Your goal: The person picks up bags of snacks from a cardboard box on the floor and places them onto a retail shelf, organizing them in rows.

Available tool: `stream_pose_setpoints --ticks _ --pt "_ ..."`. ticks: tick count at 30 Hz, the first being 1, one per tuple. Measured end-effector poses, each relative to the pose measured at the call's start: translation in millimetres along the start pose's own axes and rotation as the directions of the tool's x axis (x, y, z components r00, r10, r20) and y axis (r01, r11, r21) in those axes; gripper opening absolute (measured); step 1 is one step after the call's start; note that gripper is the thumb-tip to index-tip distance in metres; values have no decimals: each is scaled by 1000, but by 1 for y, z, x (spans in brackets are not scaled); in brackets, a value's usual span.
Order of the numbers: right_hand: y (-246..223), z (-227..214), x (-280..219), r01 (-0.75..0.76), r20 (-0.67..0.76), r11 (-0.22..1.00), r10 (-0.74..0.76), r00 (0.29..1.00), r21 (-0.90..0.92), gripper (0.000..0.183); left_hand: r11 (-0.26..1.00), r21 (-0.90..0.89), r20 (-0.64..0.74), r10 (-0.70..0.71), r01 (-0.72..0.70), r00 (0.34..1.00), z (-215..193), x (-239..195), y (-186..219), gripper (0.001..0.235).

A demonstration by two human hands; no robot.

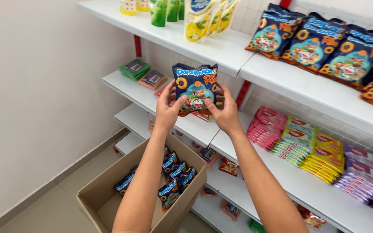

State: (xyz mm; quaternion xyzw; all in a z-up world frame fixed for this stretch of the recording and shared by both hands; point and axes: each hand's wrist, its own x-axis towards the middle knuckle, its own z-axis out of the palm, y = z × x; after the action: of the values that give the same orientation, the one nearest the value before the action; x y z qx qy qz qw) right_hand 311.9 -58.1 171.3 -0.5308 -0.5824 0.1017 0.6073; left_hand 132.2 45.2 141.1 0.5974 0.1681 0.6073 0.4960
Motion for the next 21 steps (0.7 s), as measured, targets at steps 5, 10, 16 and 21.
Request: stream_pose_setpoints --ticks 5,10,16,21 --pt "-18 -68 8 101 -129 990 -113 985 -101 75 999 -44 138 35 -30 990 70 27 22 68" --pt "-24 -136 5 139 -252 961 -199 947 -237 72 993 -77 284 103 -84 953 143 42 33 76" --pt "-42 -204 -5 96 -367 905 -263 892 -415 72 990 1 480 123 -141 868 220 49 48 89" --pt "-44 -249 -10 64 -425 895 -271 864 -442 72 989 -28 541 137 -145 830 282 58 42 87"
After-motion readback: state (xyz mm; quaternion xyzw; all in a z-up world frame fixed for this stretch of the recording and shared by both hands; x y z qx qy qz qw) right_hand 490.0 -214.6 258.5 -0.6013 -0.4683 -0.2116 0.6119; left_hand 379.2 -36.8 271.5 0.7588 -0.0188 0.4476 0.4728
